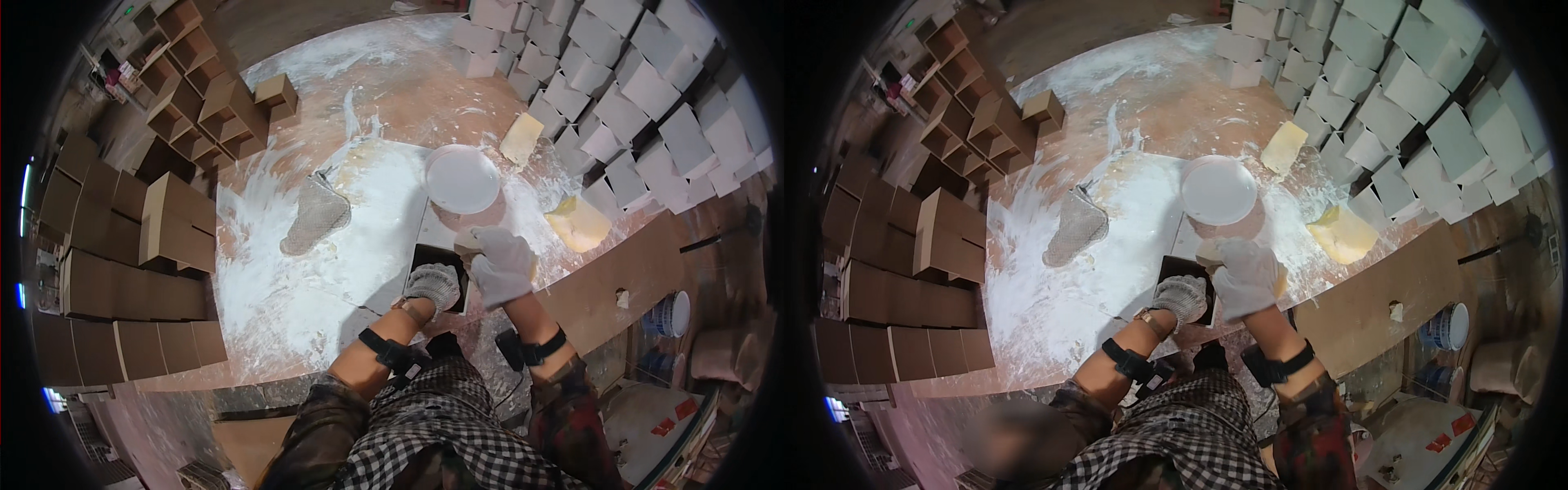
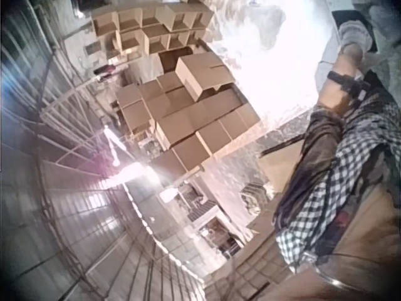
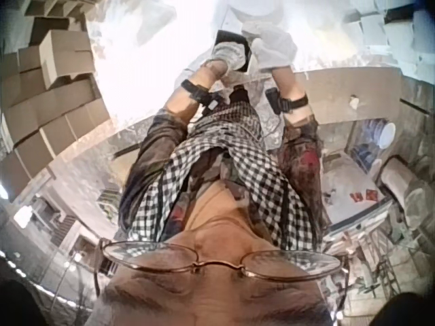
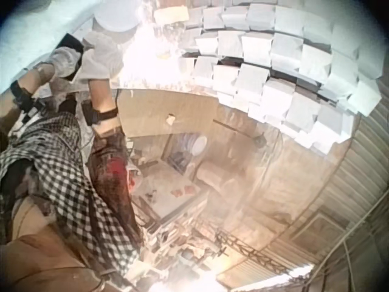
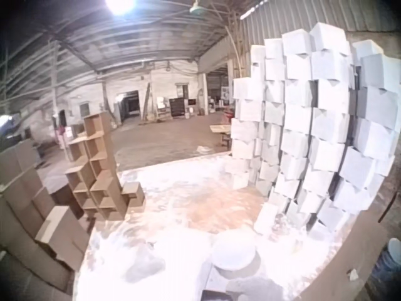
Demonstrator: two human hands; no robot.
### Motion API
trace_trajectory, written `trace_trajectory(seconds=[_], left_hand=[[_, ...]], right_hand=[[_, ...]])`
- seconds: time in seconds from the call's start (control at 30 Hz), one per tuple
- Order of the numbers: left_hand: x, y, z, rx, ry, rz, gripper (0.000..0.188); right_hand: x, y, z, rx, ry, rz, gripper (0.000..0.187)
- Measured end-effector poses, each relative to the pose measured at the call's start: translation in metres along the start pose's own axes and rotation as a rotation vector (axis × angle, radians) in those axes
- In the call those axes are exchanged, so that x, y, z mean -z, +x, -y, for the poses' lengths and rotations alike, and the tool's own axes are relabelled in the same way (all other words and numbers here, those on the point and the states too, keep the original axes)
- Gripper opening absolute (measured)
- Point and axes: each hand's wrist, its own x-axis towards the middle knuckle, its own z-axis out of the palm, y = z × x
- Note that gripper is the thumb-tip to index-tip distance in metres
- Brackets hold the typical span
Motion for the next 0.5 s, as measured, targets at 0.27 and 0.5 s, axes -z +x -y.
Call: trace_trajectory(seconds=[0.27,0.5], left_hand=[[-0.181,0.075,0.078,0.072,-0.261,-0.188,0.047],[-0.035,-0.001,0.013,0.031,-0.321,-0.127,0.049]], right_hand=[[-0.053,0.048,0.078,0.256,-0.077,0.344,0.014],[-0.034,0.057,0.047,0.311,-0.240,0.532,0.021]])
